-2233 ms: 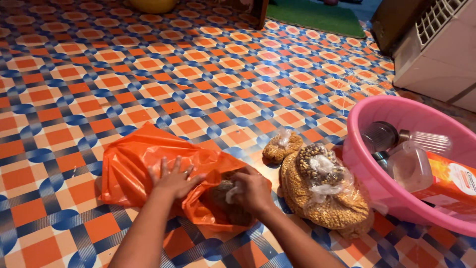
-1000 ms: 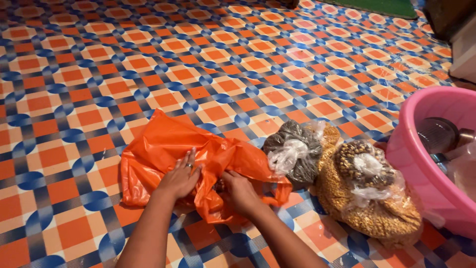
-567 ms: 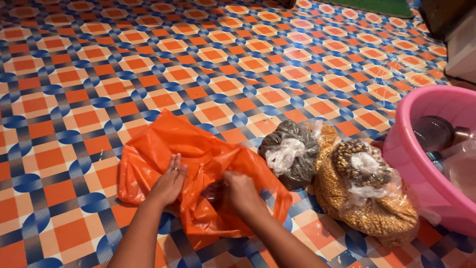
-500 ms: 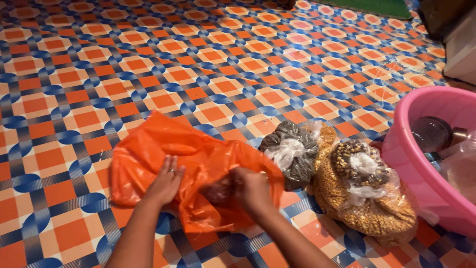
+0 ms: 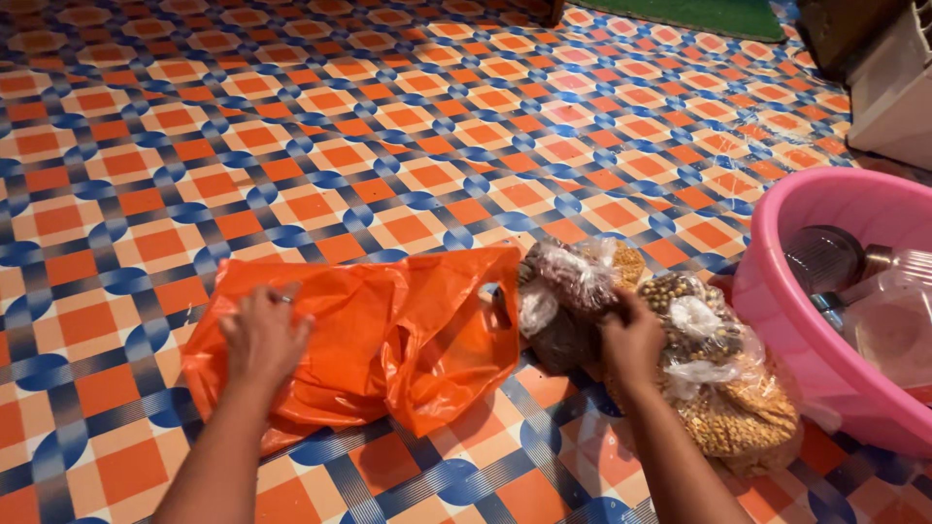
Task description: The person unpacks several small plastic bags of grains from an orange plastic bag and places them on the floor. They then open a clear plastic jar and pour some of the grains from one of the bags into the jar.
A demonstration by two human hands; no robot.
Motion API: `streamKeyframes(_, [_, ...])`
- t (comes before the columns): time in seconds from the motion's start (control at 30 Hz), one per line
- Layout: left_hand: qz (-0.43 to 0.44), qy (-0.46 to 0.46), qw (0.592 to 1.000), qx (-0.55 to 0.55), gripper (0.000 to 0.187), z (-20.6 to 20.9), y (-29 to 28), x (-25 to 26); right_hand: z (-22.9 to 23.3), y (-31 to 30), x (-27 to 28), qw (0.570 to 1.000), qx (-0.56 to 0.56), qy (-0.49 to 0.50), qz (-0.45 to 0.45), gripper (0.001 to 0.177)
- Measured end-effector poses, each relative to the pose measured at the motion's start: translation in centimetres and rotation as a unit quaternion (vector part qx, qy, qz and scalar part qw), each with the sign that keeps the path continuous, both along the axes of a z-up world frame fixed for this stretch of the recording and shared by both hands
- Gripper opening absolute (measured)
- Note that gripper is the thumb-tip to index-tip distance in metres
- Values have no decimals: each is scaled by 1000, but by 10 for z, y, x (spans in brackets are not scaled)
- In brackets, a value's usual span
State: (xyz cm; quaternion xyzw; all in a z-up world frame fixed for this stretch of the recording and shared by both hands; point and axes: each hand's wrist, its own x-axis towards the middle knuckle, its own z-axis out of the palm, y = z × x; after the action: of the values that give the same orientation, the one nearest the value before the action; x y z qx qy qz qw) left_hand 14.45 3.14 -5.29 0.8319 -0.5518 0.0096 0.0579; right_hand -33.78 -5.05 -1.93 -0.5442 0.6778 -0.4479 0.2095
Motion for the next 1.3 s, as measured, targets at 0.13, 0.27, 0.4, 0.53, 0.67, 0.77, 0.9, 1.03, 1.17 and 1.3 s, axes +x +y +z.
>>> streamKeyframes(0.13, [188,57,974,-113,114,-1,-22,25,-1,2,24,959,-162,232,28,66])
streamKeyframes(0.27, [369,244,897,-5,153,-2,-23,39,21,33,98,958,-153,137,199,55])
streamKeyframes(0.4, [247,278,924,84,95,-17,-13,41,23,76,160,884,-3,221,411,130])
streamKeyframes(0.53, [155,265,950,-57,42,-42,-13,39,1,82,169,874,127,220,414,90])
streamKeyframes(0.67, [115,366,901,-204,41,-42,-23,39,-25,71,164,928,-44,163,332,44])
streamKeyframes(0.77, [43,420,861,-283,65,-11,-31,32,-21,61,156,960,-63,103,254,42])
streamKeyframes(0.9, [-92,513,831,-195,107,54,-31,-2,8,41,171,979,-106,-60,163,34])
streamKeyframes(1.03, [-302,357,862,-196,165,112,-7,-49,30,34,225,964,-121,-130,198,36])
streamKeyframes(1.17, [-216,148,955,-141,122,139,11,-80,46,48,277,893,-88,-287,337,36])
streamKeyframes(1.3, [-187,154,956,-167,65,132,23,-75,68,64,278,873,13,-289,393,32])
